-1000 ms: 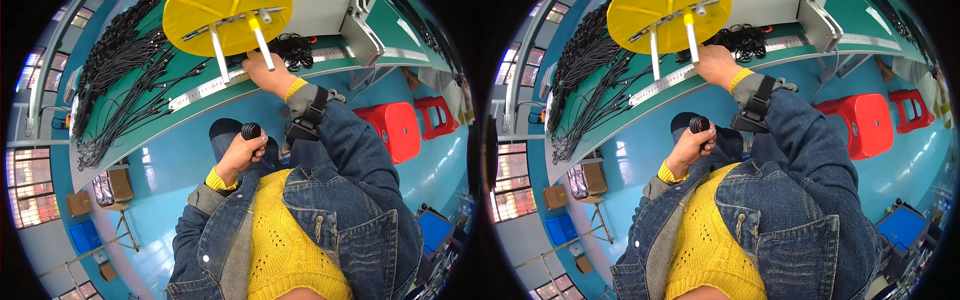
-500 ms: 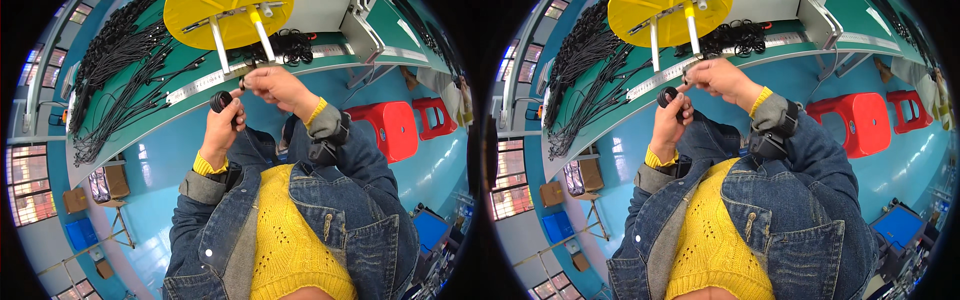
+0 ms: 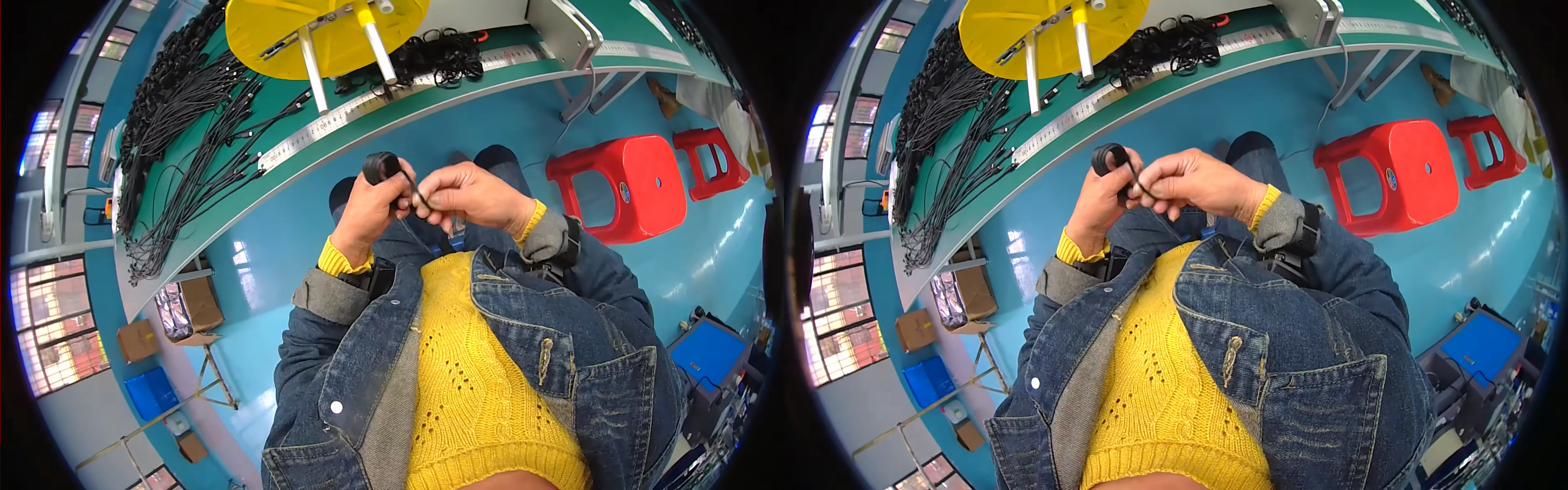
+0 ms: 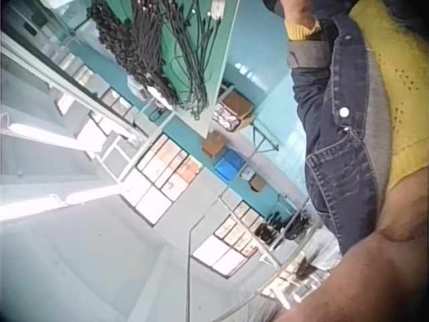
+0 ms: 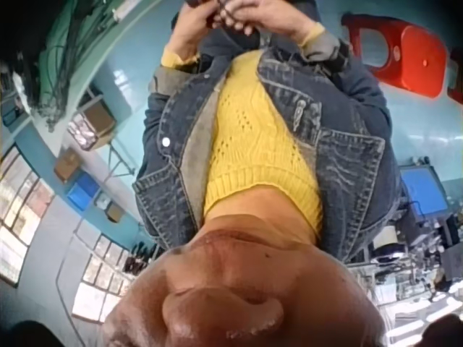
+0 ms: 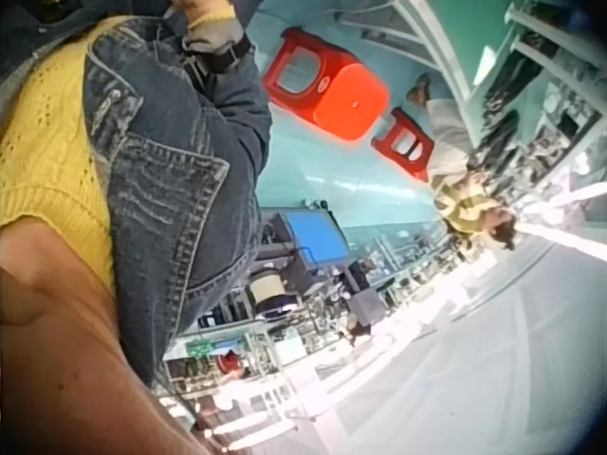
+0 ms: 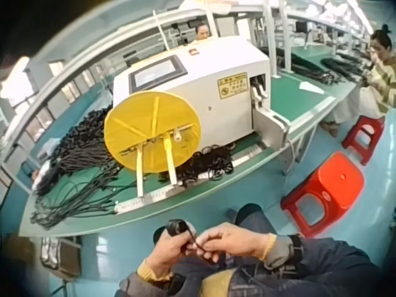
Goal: Bundling and taping black electrical cables using a tabletop winding machine.
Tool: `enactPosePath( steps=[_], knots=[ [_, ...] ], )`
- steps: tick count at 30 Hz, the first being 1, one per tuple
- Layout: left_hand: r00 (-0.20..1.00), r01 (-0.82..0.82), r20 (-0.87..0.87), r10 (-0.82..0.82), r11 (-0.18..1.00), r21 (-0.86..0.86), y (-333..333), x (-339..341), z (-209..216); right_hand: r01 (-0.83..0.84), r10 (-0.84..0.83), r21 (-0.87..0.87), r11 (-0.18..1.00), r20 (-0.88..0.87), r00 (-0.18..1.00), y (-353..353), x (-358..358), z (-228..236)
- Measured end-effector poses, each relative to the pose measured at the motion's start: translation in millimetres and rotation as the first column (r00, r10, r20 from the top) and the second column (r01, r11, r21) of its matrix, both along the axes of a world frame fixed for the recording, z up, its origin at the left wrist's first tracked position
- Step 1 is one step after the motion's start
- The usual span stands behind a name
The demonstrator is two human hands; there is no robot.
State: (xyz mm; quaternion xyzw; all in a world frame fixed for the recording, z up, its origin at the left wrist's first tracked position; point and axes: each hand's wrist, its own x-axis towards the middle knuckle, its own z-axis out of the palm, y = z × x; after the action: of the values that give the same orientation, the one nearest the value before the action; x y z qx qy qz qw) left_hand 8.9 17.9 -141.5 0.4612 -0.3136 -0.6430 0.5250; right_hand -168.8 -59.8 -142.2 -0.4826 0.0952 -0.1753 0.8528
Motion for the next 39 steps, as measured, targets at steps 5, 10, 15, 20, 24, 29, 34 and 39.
enactPosePath(
  steps=[5, 10, 15, 20, 24, 29, 34, 39],
  knots=[
    [0.988, 0.094, 0.115, -0.100, 0.994, 0.060, 4.1, -15.8, 8.8, -0.030, -0.050, -0.250, 0.968, -0.309, 0.950, -27.9, -7.5, 32.0],
    [0.917, 0.137, 0.337, -0.214, 0.961, 0.239, 1.8, -24.0, 21.0, -0.125, -0.214, -0.845, 0.520, -0.270, 0.939, -36.9, -3.6, 47.3],
    [0.815, 0.218, 0.462, -0.350, 0.924, 0.315, -5.8, -25.8, 18.2, -0.218, -0.133, -0.935, 0.281, -0.262, 0.956, -29.2, 8.5, 46.6],
    [0.915, 0.114, 0.371, -0.159, 0.984, 0.139, 1.5, -24.5, 24.6, -0.179, -0.056, -0.668, 0.722, -0.315, 0.947, -24.1, 12.0, 10.1],
    [0.993, -0.011, 0.116, 0.008, 1.000, 0.022, 7.2, -9.6, 21.0, 0.044, -0.007, 0.140, 0.989, -0.253, 0.967, -27.3, 1.9, -13.1],
    [0.896, 0.015, 0.442, -0.052, 0.996, 0.086, 13.3, -6.6, 18.6, 0.063, -0.269, -0.567, 0.821, -0.288, 0.919, -16.9, 16.4, 15.1],
    [0.757, -0.004, 0.619, 0.211, 0.948, -0.318, 7.2, -25.2, -19.4, -0.010, -0.473, -0.996, 0.089, -0.051, 0.880, 8.2, 40.0, 26.4],
    [0.603, -0.002, 0.755, 0.258, 0.947, -0.322, 27.0, -13.3, -52.7, -0.087, -0.480, -0.980, 0.181, -0.165, 0.862, 25.5, 63.9, -15.4]
  ],
)
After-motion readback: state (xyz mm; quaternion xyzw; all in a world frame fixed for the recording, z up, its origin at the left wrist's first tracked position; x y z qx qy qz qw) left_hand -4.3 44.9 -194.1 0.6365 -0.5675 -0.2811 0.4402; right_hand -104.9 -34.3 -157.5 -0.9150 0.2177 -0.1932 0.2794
